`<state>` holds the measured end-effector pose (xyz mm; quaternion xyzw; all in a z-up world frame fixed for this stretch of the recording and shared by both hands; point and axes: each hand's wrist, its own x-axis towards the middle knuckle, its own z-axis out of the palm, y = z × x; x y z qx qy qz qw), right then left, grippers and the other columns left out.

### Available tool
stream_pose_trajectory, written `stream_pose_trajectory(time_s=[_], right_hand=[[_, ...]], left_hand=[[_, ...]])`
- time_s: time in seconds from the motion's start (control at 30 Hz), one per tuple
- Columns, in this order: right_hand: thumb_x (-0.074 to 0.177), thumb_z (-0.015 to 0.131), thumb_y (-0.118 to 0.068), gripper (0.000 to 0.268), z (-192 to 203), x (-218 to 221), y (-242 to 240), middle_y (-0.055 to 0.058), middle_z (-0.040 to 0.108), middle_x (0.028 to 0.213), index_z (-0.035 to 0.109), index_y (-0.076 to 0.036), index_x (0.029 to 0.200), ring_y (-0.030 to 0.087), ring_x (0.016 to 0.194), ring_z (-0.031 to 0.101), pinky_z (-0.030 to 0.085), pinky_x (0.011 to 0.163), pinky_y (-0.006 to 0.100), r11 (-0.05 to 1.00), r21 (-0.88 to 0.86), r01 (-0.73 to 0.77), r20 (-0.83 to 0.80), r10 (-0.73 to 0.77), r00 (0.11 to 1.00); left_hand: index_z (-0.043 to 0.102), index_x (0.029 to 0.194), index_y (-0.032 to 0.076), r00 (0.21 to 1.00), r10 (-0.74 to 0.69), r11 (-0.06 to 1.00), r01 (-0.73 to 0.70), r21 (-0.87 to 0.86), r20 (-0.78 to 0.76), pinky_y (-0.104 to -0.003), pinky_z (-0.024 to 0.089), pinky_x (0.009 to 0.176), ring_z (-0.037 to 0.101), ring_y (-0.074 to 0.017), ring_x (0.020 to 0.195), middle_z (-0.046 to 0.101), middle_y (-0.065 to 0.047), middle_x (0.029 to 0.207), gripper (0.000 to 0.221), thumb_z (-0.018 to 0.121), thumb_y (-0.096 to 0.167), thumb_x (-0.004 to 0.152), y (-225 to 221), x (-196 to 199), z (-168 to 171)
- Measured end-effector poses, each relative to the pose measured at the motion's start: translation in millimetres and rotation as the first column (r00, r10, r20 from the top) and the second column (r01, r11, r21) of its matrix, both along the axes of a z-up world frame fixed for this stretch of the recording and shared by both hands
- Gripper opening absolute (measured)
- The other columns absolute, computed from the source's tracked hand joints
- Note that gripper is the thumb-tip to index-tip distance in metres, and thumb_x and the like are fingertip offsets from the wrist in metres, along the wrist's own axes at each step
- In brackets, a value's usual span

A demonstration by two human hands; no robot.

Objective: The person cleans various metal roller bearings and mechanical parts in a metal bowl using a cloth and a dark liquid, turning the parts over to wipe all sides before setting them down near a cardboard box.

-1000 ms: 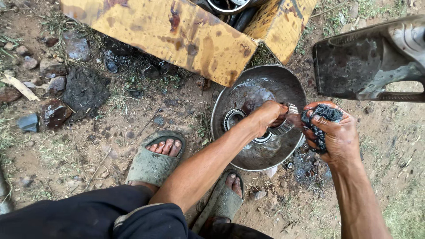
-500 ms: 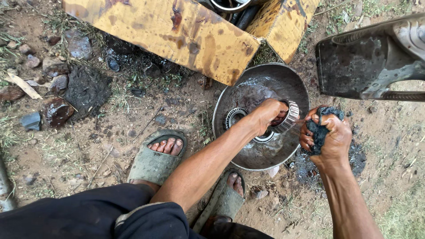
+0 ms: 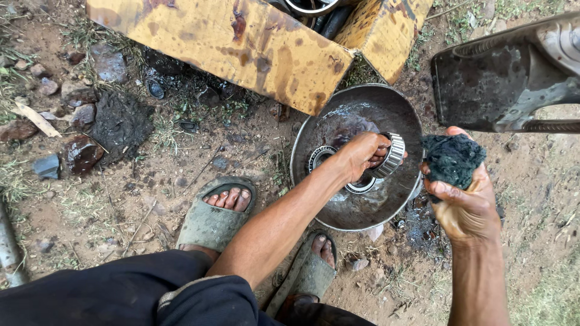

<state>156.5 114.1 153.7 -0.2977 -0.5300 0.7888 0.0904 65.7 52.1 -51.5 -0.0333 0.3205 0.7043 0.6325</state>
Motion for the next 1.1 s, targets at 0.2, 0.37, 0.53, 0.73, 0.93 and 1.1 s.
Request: stream_pose_trajectory(time_s=[0.2, 0.37, 0.53, 0.73, 0.93, 1.1], right_hand=[[0.086, 0.079, -0.001, 0.039, -26, 16, 18, 0.007, 0.063, 0.089, 0.065, -0.001, 0.123, 0.015, 0.063, 0.057, 0.042, 0.046, 0.023, 0.982, 0.142, 0.122, 0.057, -0.131, 0.990], [0.090, 0.076, -0.010, 0.017, -31, 13, 19, 0.006, 0.059, 0.079, 0.064, -0.004, 0.100, 0.014, 0.055, 0.051, 0.039, 0.045, 0.027, 0.974, 0.152, 0.170, 0.109, -0.188, 0.976], [0.083, 0.067, -0.010, 0.011, -29, 2, 10, 0.011, 0.061, 0.084, 0.061, -0.004, 0.089, 0.026, 0.075, 0.072, 0.066, 0.069, 0.055, 0.961, 0.006, 0.276, 0.112, -0.275, 0.955], [0.087, 0.067, 0.000, 0.017, -27, -9, 7, 0.028, 0.072, 0.118, 0.062, 0.001, 0.103, 0.036, 0.095, 0.075, 0.063, 0.068, 0.036, 0.989, 0.002, 0.150, 0.113, -0.149, 0.982], [0.095, 0.073, -0.003, 0.030, -26, -12, 6, 0.018, 0.067, 0.098, 0.068, 0.001, 0.124, 0.019, 0.068, 0.062, 0.040, 0.042, 0.020, 0.999, 0.023, 0.032, 0.124, -0.034, 0.992], [0.098, 0.073, -0.016, 0.021, -23, -14, 3, 0.011, 0.061, 0.083, 0.067, 0.001, 0.109, 0.014, 0.055, 0.052, 0.032, 0.038, 0.020, 0.996, 0.064, 0.058, 0.208, -0.071, 0.976]], left_hand=[[0.070, 0.105, -0.002, 0.996, 0.016, 0.999, -0.012, -0.040, 0.089, -0.030, 0.054, 0.080, 0.069, -0.0151, 0.077, 0.078, -0.014, 0.094, 0.031, 0.043, 0.014, 0.103, -5, -5, 15], [0.074, 0.103, -0.003, 0.999, -0.018, 1.000, 0.018, -0.003, 0.027, -0.031, 0.049, 0.082, 0.065, -0.0134, 0.073, 0.078, -0.012, 0.088, 0.038, 0.043, 0.020, 0.104, -9, -4, 16], [0.073, 0.103, 0.001, 0.998, 0.005, 1.000, -0.006, 0.004, 0.057, -0.030, 0.044, 0.075, 0.054, -0.0104, 0.066, 0.076, -0.005, 0.082, 0.034, 0.047, 0.023, 0.102, -7, 0, 6], [0.065, 0.095, 0.008, 0.995, 0.021, 0.999, -0.016, -0.046, 0.100, -0.032, 0.045, 0.075, 0.055, -0.0120, 0.066, 0.067, -0.002, 0.072, 0.024, 0.048, 0.024, 0.103, 2, 6, -9], [0.067, 0.099, 0.005, 0.997, 0.006, 1.000, -0.006, 0.008, 0.075, -0.033, 0.043, 0.071, 0.051, -0.0110, 0.065, 0.067, 0.000, 0.071, 0.031, 0.046, 0.027, 0.107, 1, 5, -2], [0.065, 0.095, 0.008, 0.991, -0.035, 0.999, 0.037, -0.014, 0.129, -0.030, 0.045, 0.075, 0.061, -0.0122, 0.069, 0.074, -0.002, 0.071, 0.038, 0.037, 0.031, 0.107, -6, 1, 8]])
